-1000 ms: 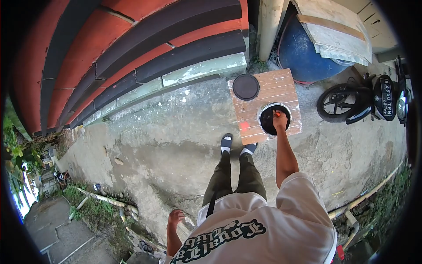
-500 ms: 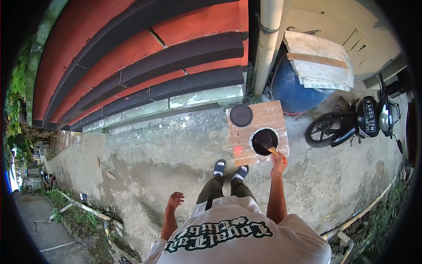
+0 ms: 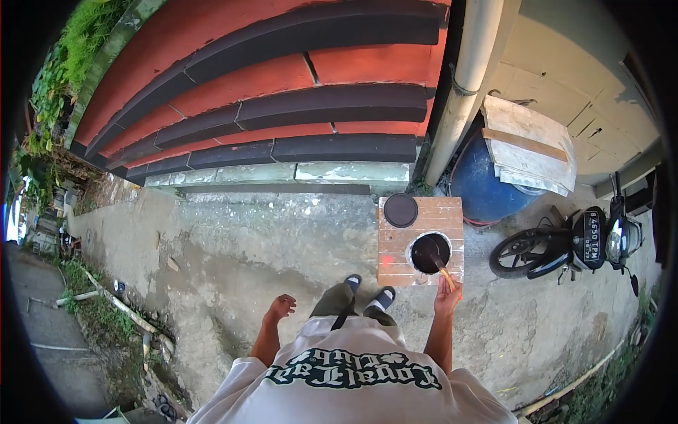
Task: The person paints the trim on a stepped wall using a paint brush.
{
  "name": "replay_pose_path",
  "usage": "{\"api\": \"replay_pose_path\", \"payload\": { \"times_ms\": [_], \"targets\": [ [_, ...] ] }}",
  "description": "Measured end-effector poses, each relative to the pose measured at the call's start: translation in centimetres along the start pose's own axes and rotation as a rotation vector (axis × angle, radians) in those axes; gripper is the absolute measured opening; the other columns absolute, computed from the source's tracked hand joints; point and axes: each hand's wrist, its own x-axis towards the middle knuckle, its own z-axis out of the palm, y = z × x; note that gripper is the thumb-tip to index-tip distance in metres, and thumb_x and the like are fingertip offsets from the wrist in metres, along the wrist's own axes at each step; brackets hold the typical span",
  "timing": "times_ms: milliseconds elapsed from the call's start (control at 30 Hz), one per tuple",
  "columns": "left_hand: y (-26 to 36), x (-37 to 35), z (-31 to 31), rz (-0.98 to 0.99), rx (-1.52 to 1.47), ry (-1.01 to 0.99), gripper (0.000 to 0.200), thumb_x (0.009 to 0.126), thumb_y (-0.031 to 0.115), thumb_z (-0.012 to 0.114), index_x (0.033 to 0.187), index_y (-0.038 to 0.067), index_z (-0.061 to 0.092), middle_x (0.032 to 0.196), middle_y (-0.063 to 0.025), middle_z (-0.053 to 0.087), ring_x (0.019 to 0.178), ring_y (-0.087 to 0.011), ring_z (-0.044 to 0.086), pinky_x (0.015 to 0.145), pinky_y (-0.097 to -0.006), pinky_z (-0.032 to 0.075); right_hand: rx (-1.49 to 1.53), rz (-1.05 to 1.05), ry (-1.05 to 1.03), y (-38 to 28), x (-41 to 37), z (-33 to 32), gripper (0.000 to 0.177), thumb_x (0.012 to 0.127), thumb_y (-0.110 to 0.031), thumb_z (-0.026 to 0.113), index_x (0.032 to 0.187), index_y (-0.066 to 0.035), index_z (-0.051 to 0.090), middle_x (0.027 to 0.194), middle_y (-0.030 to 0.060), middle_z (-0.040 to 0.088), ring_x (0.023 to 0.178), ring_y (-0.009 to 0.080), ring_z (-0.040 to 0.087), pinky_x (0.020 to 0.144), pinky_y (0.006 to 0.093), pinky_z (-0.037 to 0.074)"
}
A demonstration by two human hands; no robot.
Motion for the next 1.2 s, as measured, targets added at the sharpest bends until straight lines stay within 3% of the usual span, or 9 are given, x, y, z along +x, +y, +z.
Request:
{"api": "replay_pose_path", "payload": {
  "times_ms": [200,400,567,667,800,833,967,1200],
  "targets": [
    [-4.3,1.7,-2.5,-0.010,-0.169,-0.031,0.028,0.092,0.024,0.055,0.115,0.010,0.063,0.106,-0.0118,0.069,0.084,-0.0281,0.067,0.067,-0.0441,0.049,0.100,-0.042,-0.038,1.2,-1.1,-0.3,0.045,0.088,-0.016,0.069,0.122,0.007,0.053,0.123,0.0152,0.057,0.118,0.0274,0.059,0.106,0.0311,0.051],
    [-8.4,4.6,-6.9,-0.136,-0.280,-0.112,0.031,0.093,0.026,0.053,0.118,0.010,0.062,0.110,-0.0127,0.068,0.086,-0.0309,0.066,0.075,-0.0482,0.047,0.056,-0.252,-0.082,4.3,-2.0,-0.7,0.045,0.089,-0.017,0.069,0.120,0.011,0.052,0.128,0.0168,0.054,0.125,0.0267,0.053,0.109,0.0312,0.050],
    [-8.8,6.2,-11.3,-0.114,-0.324,-0.079,0.034,0.095,0.028,0.050,0.119,0.009,0.062,0.115,-0.0139,0.067,0.090,-0.0326,0.065,0.080,-0.0501,0.045,0.162,-0.279,-0.050,6.9,-5.4,2.3,0.045,0.089,-0.017,0.067,0.120,0.012,0.052,0.125,0.0189,0.057,0.118,0.0260,0.059,0.104,0.0298,0.053],
    [-9.8,9.3,-14.0,-0.108,-0.367,-0.120,0.033,0.094,0.028,0.051,0.119,0.008,0.061,0.113,-0.0139,0.067,0.088,-0.0321,0.065,0.079,-0.0488,0.046,0.249,-0.265,-0.067,8.3,-8.3,4.8,0.044,0.089,-0.016,0.066,0.119,0.013,0.053,0.120,0.0196,0.060,0.112,0.0262,0.063,0.099,0.0294,0.057],
    [-7.7,9.5,-17.0,-0.025,-0.257,-0.063,0.029,0.092,0.022,0.056,0.116,0.008,0.062,0.103,-0.0129,0.069,0.075,-0.0273,0.065,0.065,-0.0439,0.047,0.356,-0.299,-0.138,10.9,-9.3,6.3,0.044,0.089,-0.017,0.067,0.118,0.013,0.053,0.116,0.0197,0.061,0.106,0.0248,0.065,0.093,0.0278,0.060],
    [-7.9,10.3,-17.9,0.003,-0.277,-0.079,0.026,0.092,0.021,0.055,0.113,0.007,0.063,0.098,-0.0113,0.069,0.069,-0.0232,0.064,0.057,-0.0384,0.047,0.398,-0.270,-0.144,11.6,-10.3,7.3,0.042,0.089,-0.017,0.067,0.117,0.011,0.055,0.116,0.0197,0.061,0.104,0.0247,0.065,0.091,0.0281,0.061],
    [-8.1,11.9,-20.2,0.106,-0.267,-0.041,0.025,0.094,0.026,0.054,0.107,0.007,0.063,0.089,-0.0094,0.069,0.066,-0.0181,0.063,0.049,-0.0292,0.044,0.374,-0.203,-0.181,14.1,-13.8,11.6,0.037,0.089,-0.017,0.067,0.114,0.008,0.057,0.113,0.0189,0.063,0.101,0.0246,0.067,0.089,0.0280,0.062],
    [-8.9,11.9,-20.3,0.093,-0.335,0.001,0.026,0.098,0.029,0.051,0.106,0.007,0.062,0.090,-0.0096,0.069,0.066,-0.0192,0.064,0.050,-0.0299,0.045,0.219,-0.151,-0.253,17.2,-16.7,18.0,0.038,0.090,-0.021,0.067,0.115,0.007,0.058,0.107,0.0153,0.065,0.099,0.0219,0.067,0.089,0.0262,0.060]
  ]
}}
